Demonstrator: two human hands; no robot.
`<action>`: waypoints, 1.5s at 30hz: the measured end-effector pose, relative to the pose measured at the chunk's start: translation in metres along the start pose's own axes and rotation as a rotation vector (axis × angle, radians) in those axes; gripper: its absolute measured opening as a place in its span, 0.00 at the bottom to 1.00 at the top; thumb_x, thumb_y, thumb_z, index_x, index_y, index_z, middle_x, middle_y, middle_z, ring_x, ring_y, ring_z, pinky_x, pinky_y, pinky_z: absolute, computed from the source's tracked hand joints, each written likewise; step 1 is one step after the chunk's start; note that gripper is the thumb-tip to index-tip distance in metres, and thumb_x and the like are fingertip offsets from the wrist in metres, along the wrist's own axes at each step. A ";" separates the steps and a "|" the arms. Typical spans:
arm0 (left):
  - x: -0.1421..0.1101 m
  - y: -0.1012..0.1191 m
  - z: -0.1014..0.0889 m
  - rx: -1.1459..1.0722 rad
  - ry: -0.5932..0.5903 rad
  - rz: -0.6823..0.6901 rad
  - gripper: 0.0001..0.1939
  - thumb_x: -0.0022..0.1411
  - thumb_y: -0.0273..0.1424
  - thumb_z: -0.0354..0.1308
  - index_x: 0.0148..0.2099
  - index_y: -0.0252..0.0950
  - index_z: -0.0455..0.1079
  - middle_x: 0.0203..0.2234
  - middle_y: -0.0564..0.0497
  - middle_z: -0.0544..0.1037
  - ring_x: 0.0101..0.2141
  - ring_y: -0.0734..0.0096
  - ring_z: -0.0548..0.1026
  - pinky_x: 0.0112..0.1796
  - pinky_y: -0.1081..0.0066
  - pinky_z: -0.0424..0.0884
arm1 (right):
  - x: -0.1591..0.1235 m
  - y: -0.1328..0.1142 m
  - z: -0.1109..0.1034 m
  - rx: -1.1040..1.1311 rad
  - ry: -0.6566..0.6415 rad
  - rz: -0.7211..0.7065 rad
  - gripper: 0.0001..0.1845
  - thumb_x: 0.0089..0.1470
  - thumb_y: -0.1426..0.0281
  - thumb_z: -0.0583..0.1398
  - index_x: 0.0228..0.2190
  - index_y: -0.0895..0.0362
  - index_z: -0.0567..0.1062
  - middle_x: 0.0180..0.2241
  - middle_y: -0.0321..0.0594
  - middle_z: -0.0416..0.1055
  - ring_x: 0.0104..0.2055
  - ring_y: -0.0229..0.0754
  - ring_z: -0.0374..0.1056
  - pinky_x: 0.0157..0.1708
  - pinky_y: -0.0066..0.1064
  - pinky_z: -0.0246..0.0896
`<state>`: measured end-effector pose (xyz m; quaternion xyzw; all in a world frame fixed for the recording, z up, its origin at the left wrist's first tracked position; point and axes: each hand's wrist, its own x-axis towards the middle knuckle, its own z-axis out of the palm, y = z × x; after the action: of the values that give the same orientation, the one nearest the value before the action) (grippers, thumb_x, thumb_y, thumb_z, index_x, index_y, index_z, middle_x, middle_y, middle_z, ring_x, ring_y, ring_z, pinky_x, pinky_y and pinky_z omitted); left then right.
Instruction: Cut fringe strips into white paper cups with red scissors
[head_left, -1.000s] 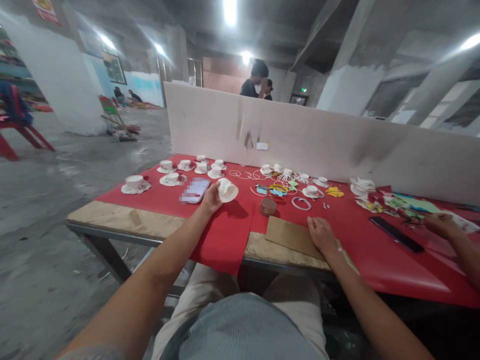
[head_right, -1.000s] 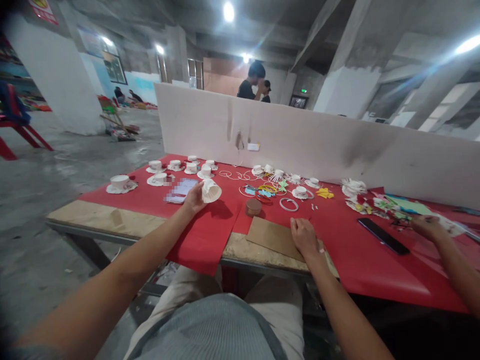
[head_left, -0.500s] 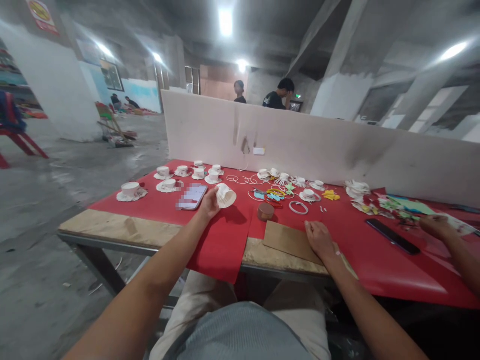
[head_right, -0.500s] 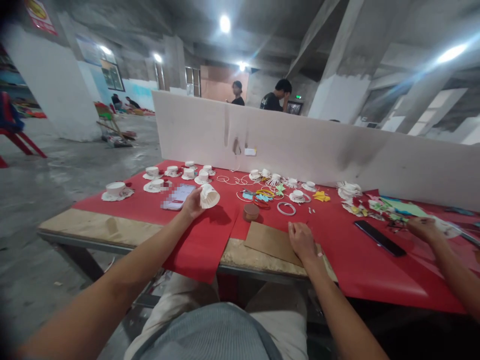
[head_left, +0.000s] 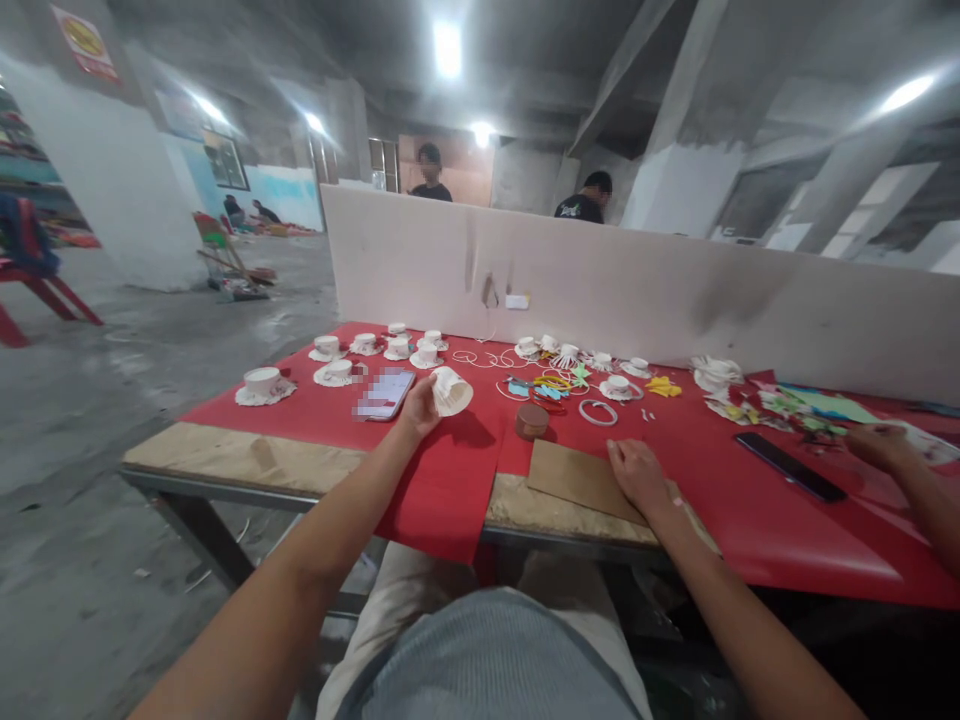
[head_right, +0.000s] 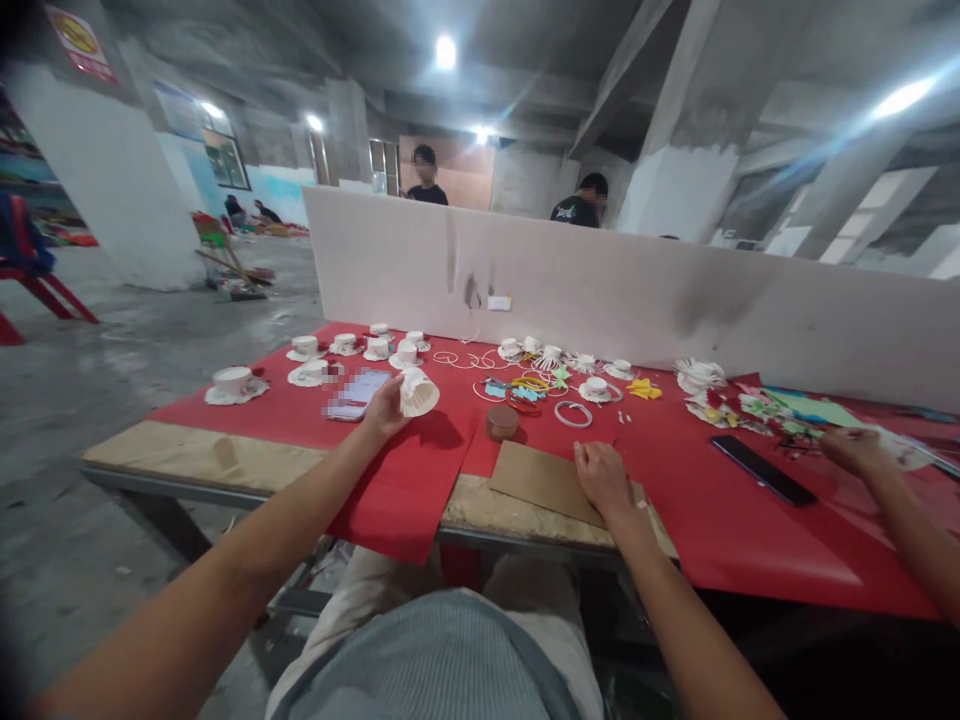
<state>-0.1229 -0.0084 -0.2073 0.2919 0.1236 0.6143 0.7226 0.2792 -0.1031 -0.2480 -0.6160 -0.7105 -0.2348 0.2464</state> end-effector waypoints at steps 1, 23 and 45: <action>0.000 0.000 0.000 0.002 0.000 -0.002 0.09 0.57 0.28 0.53 0.39 0.31 0.70 0.29 0.48 0.79 0.31 0.65 0.77 0.37 0.67 0.71 | 0.000 0.001 0.000 -0.009 -0.012 -0.002 0.13 0.57 0.65 0.56 0.42 0.58 0.70 0.41 0.40 0.70 0.38 0.39 0.69 0.38 0.37 0.66; -0.002 -0.002 0.000 0.040 -0.024 -0.019 0.10 0.56 0.30 0.53 0.39 0.32 0.70 0.29 0.48 0.79 0.31 0.65 0.77 0.37 0.67 0.71 | 0.003 0.005 0.003 -0.076 -0.091 0.007 0.11 0.57 0.65 0.56 0.37 0.59 0.72 0.36 0.37 0.72 0.35 0.38 0.69 0.37 0.36 0.66; -0.002 -0.002 0.003 0.045 0.003 -0.062 0.10 0.56 0.29 0.53 0.39 0.31 0.71 0.30 0.47 0.79 0.32 0.65 0.77 0.38 0.67 0.71 | -0.026 -0.040 -0.068 0.377 0.152 -0.193 0.10 0.60 0.68 0.51 0.37 0.57 0.71 0.36 0.40 0.72 0.38 0.41 0.68 0.40 0.41 0.61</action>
<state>-0.1204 -0.0114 -0.2064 0.3035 0.1474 0.5892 0.7342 0.2464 -0.1714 -0.2140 -0.4687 -0.7768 -0.1661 0.3865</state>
